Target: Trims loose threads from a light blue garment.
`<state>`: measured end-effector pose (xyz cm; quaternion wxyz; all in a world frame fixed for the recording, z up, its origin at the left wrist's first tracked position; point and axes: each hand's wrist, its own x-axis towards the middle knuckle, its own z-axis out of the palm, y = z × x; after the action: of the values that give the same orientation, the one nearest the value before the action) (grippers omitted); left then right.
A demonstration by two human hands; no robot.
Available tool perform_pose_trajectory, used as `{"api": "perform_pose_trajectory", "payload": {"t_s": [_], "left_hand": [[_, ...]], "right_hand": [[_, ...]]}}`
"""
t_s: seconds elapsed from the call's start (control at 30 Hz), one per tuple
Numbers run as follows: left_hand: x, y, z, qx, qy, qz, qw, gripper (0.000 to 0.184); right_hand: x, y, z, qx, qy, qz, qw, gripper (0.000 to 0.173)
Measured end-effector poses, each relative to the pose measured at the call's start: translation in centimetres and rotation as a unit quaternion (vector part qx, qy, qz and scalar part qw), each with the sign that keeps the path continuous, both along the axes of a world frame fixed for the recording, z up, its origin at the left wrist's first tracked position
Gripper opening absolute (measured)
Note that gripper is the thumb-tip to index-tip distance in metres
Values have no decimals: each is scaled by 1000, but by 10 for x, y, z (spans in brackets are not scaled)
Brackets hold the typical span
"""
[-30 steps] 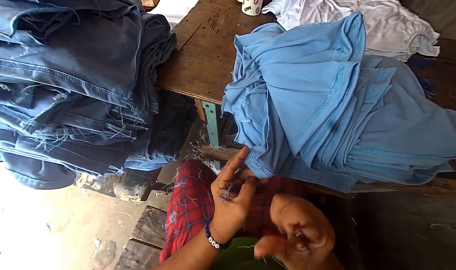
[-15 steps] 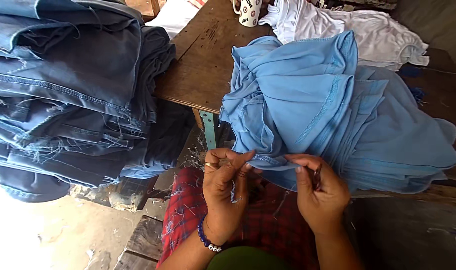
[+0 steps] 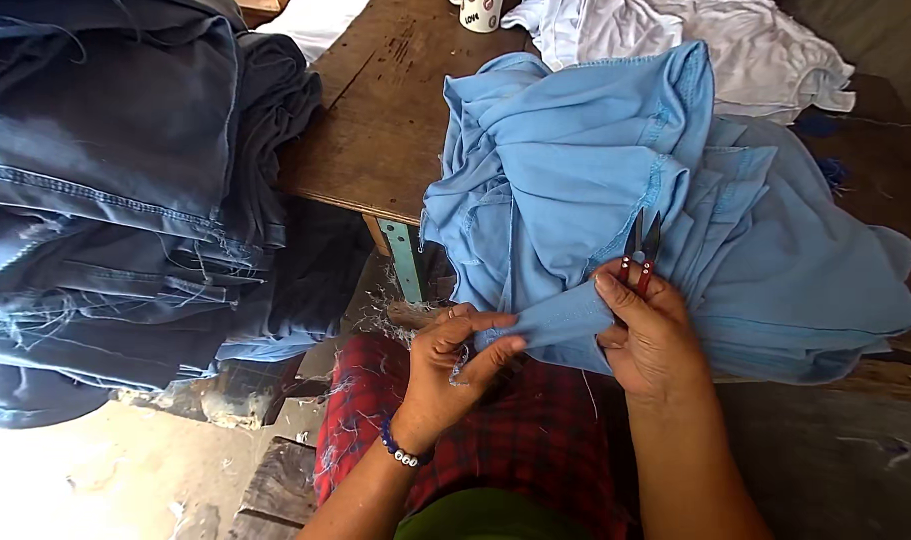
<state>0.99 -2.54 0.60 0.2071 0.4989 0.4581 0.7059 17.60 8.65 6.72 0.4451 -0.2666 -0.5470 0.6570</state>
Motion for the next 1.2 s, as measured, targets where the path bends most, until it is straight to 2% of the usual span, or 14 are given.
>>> {"api": "perform_pose_trajectory", "payload": {"t_s": [0.07,0.27,0.37,0.43,0.53,0.67,0.8,0.97,1.1,1.2], "left_hand": [[2,-1,1,-4,-18,15,1000,4],[10,-11,3,32,-221,-62,973,10],[16,-15,8,57,-286,-80,953,10],[20,-18,11,67,-312,-92,943,10],[25,-21,14,68,-308,-92,945,11],[30,-23,17,71,-269,-76,957,13],[32,-24,15,78,-205,-46,975,13],[39,-24,9,78,-236,-53,967,13],[42,-21,7,114,-239,-66,962,28],[46,-19,10,113,-249,-37,961,18]], "right_hand": [[-1,1,-1,6,-2,-3,1000,19],[-9,-1,-6,46,-53,-55,996,15],[-12,-3,-12,112,-82,-74,988,10],[-10,-9,-13,194,-111,-82,971,6],[0,-31,-8,316,-183,-98,926,27],[14,-64,-7,417,-230,-113,872,31],[21,-83,-10,452,-288,-112,837,34],[21,-91,-13,446,-305,-128,832,34],[26,-94,-16,429,-290,-146,843,33],[30,-96,-18,419,-270,-161,851,32]]}}
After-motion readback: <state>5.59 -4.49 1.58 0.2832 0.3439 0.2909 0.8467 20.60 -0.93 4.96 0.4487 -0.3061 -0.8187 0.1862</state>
